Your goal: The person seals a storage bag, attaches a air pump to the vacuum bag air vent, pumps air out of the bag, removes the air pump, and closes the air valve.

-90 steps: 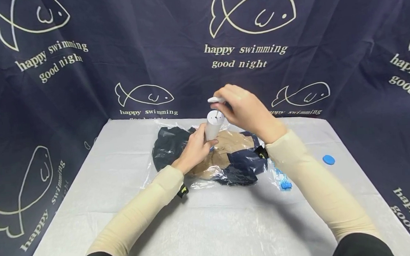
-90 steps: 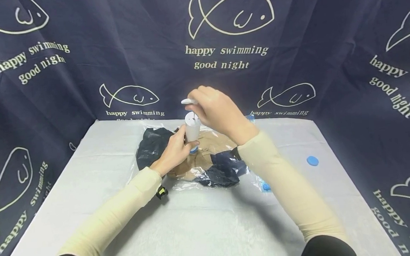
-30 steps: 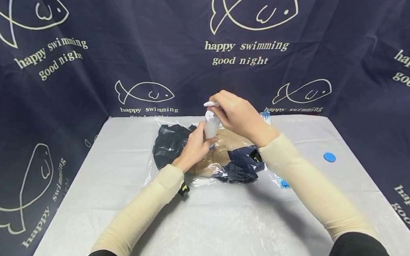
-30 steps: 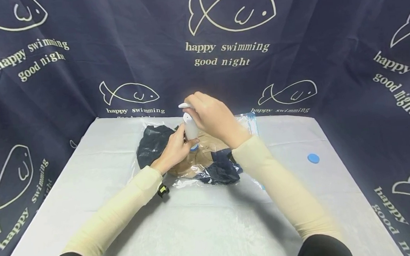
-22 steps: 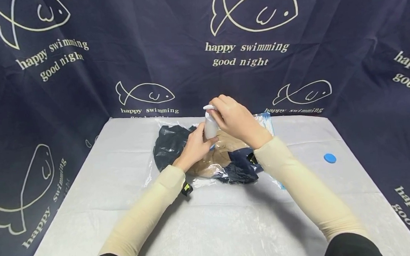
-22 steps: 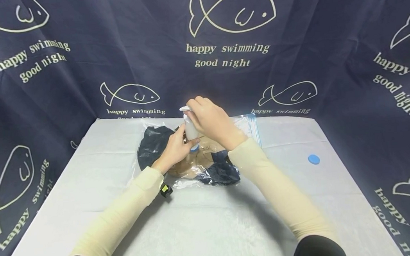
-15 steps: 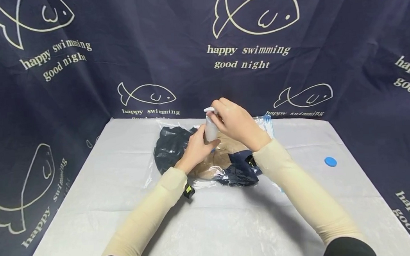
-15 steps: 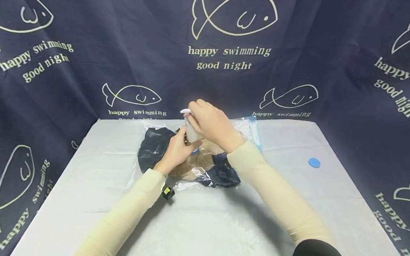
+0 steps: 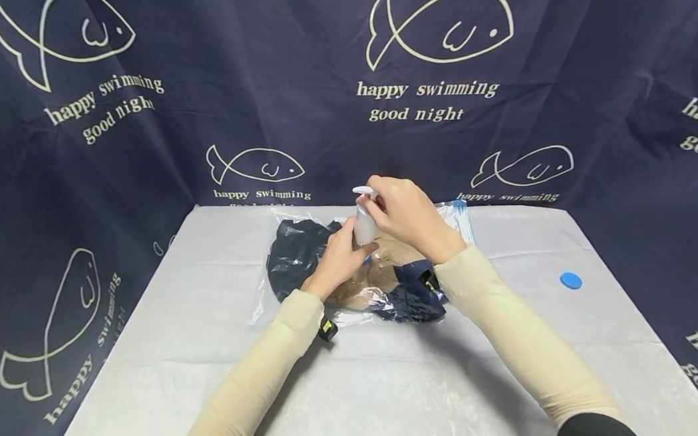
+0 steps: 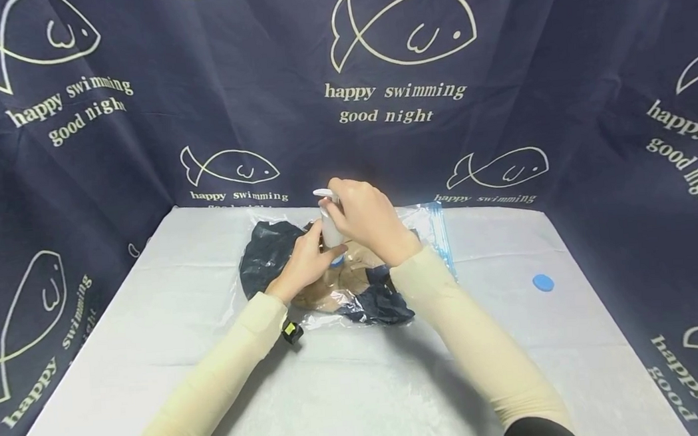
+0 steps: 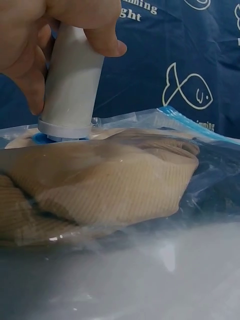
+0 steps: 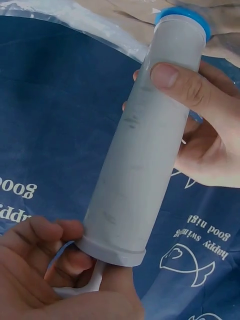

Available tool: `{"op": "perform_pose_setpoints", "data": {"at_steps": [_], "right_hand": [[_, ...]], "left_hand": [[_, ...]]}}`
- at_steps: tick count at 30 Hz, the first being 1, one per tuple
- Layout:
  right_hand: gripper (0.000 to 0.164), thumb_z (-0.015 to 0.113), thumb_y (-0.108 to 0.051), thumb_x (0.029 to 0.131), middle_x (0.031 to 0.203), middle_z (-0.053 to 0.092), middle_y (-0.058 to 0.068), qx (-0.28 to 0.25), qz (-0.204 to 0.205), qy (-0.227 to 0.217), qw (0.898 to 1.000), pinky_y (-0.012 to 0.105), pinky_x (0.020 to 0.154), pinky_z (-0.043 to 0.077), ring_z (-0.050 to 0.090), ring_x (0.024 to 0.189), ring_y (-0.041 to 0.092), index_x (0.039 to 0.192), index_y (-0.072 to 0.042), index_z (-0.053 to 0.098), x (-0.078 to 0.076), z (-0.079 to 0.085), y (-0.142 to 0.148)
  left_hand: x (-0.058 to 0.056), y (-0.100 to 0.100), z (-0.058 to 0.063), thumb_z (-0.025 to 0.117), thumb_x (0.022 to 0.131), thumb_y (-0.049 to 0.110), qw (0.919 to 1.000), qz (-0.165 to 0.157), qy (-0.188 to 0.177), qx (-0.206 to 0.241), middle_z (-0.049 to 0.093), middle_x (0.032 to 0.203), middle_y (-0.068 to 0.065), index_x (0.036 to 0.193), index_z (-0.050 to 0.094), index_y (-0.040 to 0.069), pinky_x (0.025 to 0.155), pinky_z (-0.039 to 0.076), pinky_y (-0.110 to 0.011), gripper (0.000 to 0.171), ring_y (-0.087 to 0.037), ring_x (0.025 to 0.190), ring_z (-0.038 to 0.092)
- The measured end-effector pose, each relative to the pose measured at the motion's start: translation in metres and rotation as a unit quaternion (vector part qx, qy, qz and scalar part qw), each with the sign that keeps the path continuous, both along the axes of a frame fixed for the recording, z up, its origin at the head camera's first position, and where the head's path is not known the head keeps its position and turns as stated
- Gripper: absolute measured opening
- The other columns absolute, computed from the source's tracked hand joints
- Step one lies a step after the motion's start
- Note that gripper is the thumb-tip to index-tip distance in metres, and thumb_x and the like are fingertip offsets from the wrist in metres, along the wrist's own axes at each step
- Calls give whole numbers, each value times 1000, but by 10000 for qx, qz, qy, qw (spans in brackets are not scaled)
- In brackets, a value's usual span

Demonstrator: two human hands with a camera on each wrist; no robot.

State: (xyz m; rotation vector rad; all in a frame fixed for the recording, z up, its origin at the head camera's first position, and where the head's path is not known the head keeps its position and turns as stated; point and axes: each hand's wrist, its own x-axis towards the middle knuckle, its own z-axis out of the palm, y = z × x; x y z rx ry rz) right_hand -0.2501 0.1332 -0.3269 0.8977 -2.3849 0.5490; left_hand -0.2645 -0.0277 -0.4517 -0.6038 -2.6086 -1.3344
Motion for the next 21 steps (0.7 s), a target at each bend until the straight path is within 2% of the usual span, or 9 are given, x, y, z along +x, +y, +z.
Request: {"op": "perform_pose_setpoints", "data": {"at_steps": [7,12,18,21], "right_hand": [[13,62,-14,99,70,52,4,140,294,239,9992,33,55,43,50,61,20,89,-6,62,0,1,2],[11,67,-16,94,71,57,5,472,-23,597,9971,41,62,48,54,69,27,87,-7,70,2,4,0],[17,59,-16,97,67,54,3,374,-296,-48,9988,37,54,45,52,60,22,81,-11,60,4,6,-7],[22,60,-19,100,64,51,4,345,-426,-157,9984,37,49,42,50,54,22,80,-10,55,6,6,-8]], "left_hand": [[0,-2,-1,78,94,26,10000,-54,-7,-50,69,121,-11,136,52,9,87,57,-43,52,-26,106,68],[2,-3,-1,78,93,26,9999,-85,-9,-106,69,121,-10,136,53,10,86,57,-41,53,-25,103,68],[3,-4,0,77,94,26,9998,-124,-78,-97,68,125,-11,139,52,9,91,57,-42,53,-26,110,69],[3,-4,1,77,94,25,9998,-162,-40,-71,67,128,-13,141,51,9,92,57,-44,56,-28,112,69]]}}
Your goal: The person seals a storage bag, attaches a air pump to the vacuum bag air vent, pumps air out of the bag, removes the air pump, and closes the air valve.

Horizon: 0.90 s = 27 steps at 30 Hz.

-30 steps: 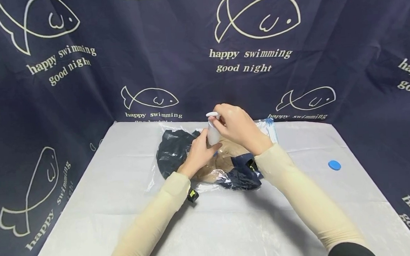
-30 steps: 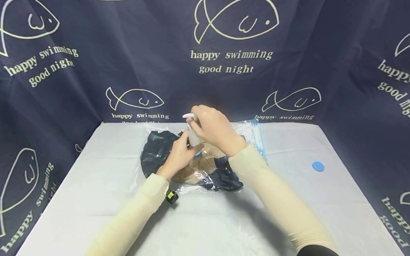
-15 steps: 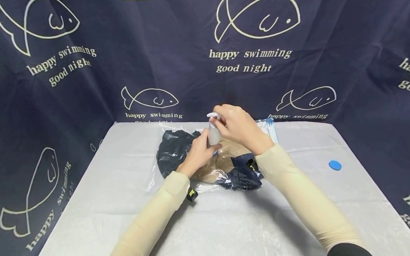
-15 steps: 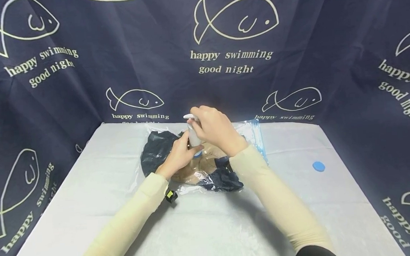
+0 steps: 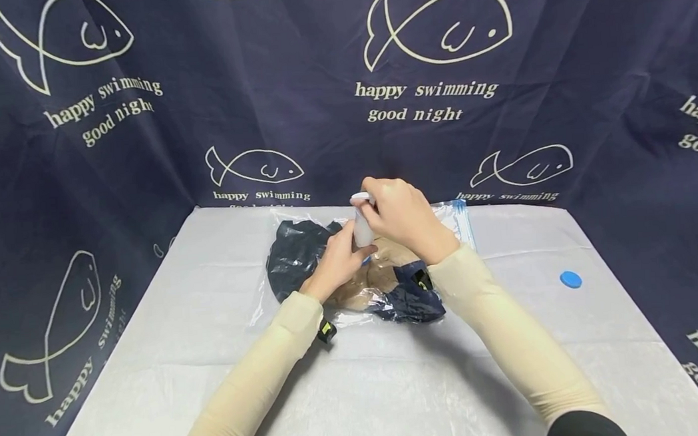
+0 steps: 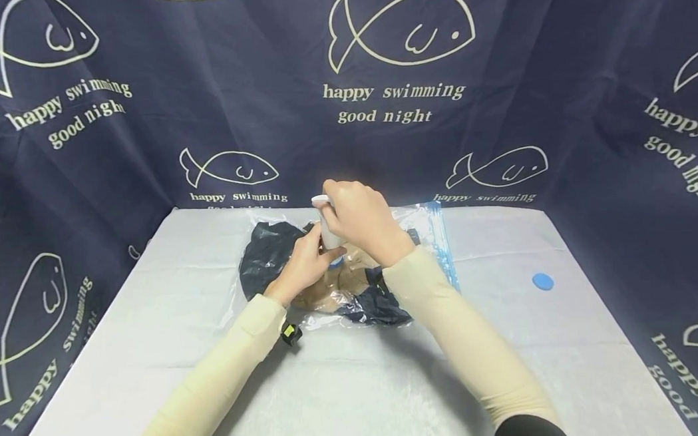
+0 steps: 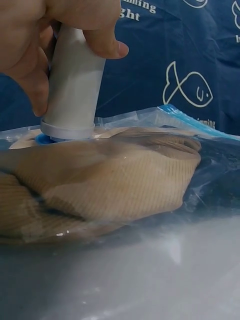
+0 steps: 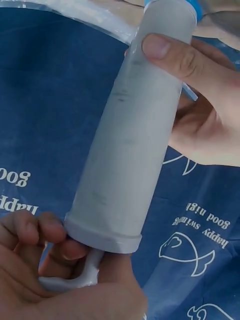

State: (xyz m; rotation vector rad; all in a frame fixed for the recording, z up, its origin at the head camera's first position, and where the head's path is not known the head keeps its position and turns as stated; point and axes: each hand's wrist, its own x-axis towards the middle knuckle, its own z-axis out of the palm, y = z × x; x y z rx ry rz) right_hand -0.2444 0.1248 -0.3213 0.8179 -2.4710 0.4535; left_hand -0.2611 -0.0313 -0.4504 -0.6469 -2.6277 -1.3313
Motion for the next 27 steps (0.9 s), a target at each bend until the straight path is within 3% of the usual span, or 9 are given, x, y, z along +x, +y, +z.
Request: {"op": "perform_pose_setpoints", "data": {"at_steps": [15,20,27], "right_hand": [[25,62,-26,103,73,61,7,140,51,1,9999,43,54,51,58,60,26,89,-7,58,4,2,-7],[16,65,-21,99,77,68,10,102,-117,53,9999,48,55,53,64,62,31,95,-6,60,5,0,-6],[16,67,-20,96,72,67,9,202,-367,52,9991,48,51,53,62,58,31,90,-6,61,7,7,-4]], "left_hand": [[0,-2,1,79,92,22,10000,32,84,-12,70,125,-13,138,53,8,94,57,-44,54,-29,112,69],[0,-2,0,80,91,22,9999,37,77,-82,69,124,-13,136,53,7,93,57,-43,54,-28,111,69],[0,1,3,80,91,22,9998,-22,151,-125,68,125,-14,134,55,5,94,56,-44,53,-30,112,68]]}}
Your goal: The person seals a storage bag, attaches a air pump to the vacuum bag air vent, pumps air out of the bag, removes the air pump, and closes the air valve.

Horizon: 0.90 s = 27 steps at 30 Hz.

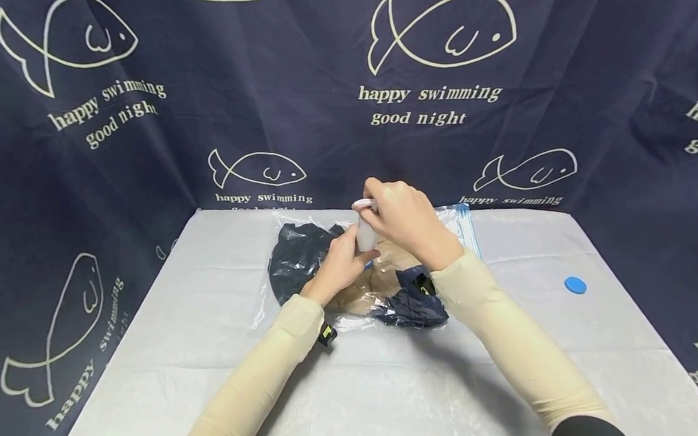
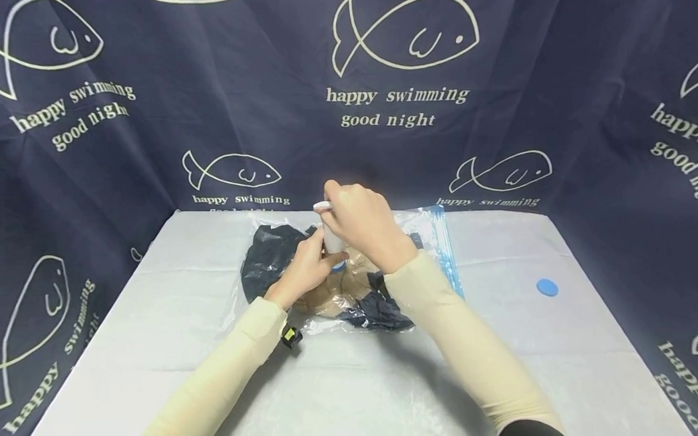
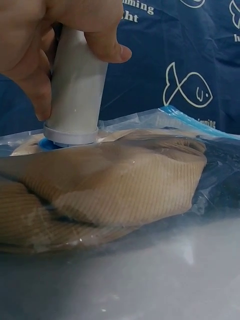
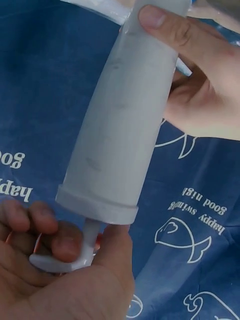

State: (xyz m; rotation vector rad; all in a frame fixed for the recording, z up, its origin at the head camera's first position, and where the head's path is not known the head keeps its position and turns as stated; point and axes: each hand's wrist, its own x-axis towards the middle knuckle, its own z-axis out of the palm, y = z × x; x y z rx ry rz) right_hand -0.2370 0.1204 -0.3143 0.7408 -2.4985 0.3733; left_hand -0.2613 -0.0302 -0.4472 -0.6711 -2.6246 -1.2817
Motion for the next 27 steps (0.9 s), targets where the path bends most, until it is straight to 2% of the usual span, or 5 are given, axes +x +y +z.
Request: {"op": "perform_pose_setpoints", "data": {"at_steps": [6,11,18,24,27], "right_hand": [[19,63,-20,100,69,64,12,69,162,174,9997,49,52,52,63,58,35,94,-3,58,-1,-1,-3],[18,63,-19,101,72,66,12,10,209,207,9996,50,53,53,66,60,36,96,-3,56,0,-5,-3],[21,67,-25,99,68,63,10,-83,-14,-115,9999,49,51,51,63,58,33,91,-7,58,4,1,0],[23,61,-24,103,73,63,10,-5,-135,-670,9977,46,57,53,62,63,29,89,-6,58,6,4,-1],[23,61,-23,103,73,61,8,5,-123,-537,9985,43,54,51,59,61,27,86,-7,58,8,4,0]], "left_hand": [[-1,-1,2,80,91,22,10000,44,58,-32,68,126,-14,134,54,5,96,56,-43,53,-29,113,68],[1,-1,0,79,92,23,10000,44,-57,-21,69,122,-13,131,54,5,93,57,-43,49,-28,109,68],[-1,1,0,79,93,23,10000,-10,-55,-8,69,123,-12,133,55,6,92,57,-43,50,-28,110,69],[-1,0,-2,79,92,23,9999,117,-106,29,69,122,-12,133,56,6,91,57,-43,51,-27,107,68],[0,1,-1,79,92,24,9999,119,-86,-17,68,124,-12,135,55,6,93,57,-42,53,-27,109,68]]}}
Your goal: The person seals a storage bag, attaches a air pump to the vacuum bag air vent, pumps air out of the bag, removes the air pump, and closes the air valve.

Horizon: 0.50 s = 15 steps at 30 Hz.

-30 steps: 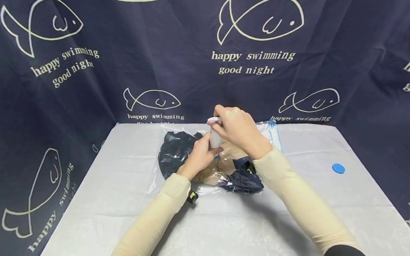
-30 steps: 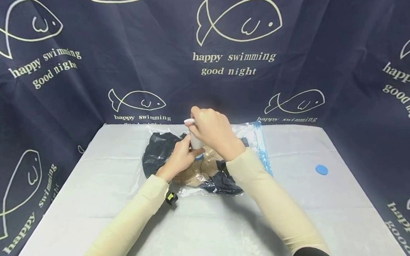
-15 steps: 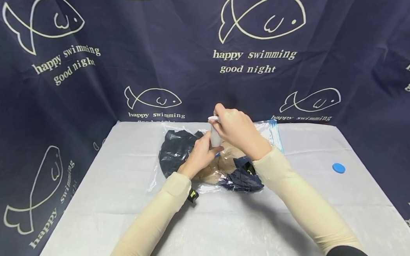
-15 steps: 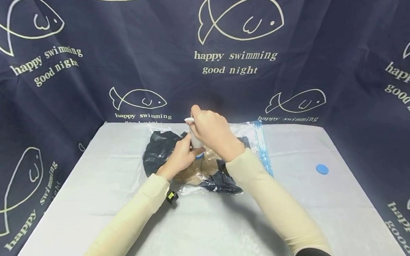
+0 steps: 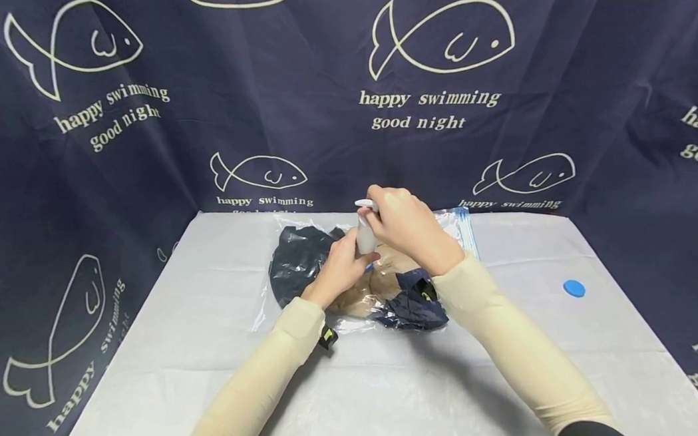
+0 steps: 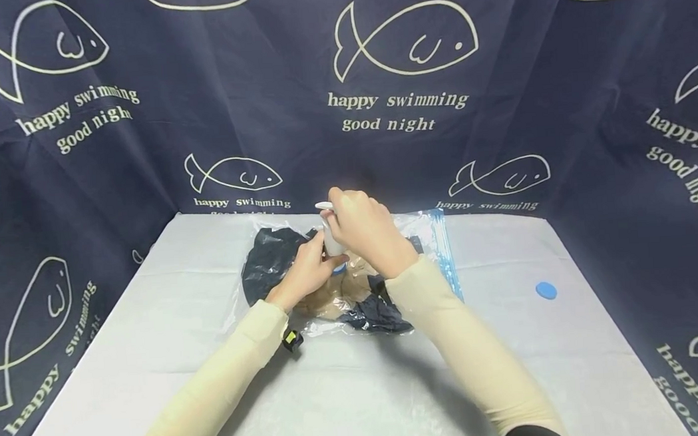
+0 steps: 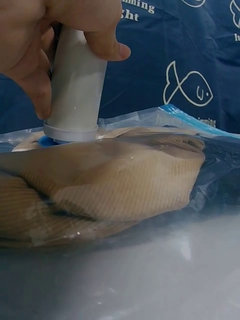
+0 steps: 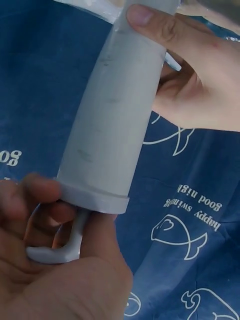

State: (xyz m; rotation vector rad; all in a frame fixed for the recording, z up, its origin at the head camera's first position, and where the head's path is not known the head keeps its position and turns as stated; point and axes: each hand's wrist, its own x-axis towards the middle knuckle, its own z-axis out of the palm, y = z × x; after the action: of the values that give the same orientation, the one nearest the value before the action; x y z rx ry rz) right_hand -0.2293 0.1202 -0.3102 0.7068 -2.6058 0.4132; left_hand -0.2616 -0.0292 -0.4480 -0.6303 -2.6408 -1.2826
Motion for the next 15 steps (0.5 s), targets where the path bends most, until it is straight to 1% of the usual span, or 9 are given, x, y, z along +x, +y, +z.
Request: {"op": "perform_pose_setpoints", "data": {"at_steps": [2,5,8,10,13,15], "right_hand": [[23,63,-21,101,72,59,6,-20,-26,231,9997,43,51,49,58,60,28,83,-9,58,0,1,-1],[24,65,-18,100,71,58,7,17,4,449,9990,45,50,48,58,59,30,80,-10,56,1,2,-1],[22,63,-14,100,71,58,8,183,209,488,9984,45,53,49,59,62,32,81,-8,54,-2,2,-1],[19,62,-13,100,71,59,9,250,374,603,9972,45,57,51,60,66,33,83,-7,55,-4,1,-1],[15,61,-13,99,72,62,8,129,507,762,9957,44,61,52,61,68,33,86,-7,58,-6,0,1],[17,61,-17,101,72,62,8,18,508,799,9955,44,62,53,62,69,32,87,-7,59,-5,-3,3]], "left_hand": [[-1,0,2,79,92,24,10000,2,81,9,68,124,-12,135,55,6,93,57,-43,52,-28,110,68],[-3,1,3,78,92,24,9999,-19,150,-24,68,122,-12,132,56,6,93,57,-43,49,-28,109,68],[-3,0,3,79,92,24,9999,-20,143,-29,69,122,-11,131,57,7,92,57,-43,48,-27,109,69],[-3,0,3,79,92,23,9999,7,117,-16,69,122,-11,132,56,7,93,57,-43,49,-27,109,69],[-2,-1,2,79,92,24,10000,2,55,-23,69,124,-11,135,55,7,94,56,-43,51,-28,111,68],[-2,-1,0,78,93,25,10000,-56,10,-54,68,126,-12,137,54,7,95,56,-43,54,-28,113,68]]}}
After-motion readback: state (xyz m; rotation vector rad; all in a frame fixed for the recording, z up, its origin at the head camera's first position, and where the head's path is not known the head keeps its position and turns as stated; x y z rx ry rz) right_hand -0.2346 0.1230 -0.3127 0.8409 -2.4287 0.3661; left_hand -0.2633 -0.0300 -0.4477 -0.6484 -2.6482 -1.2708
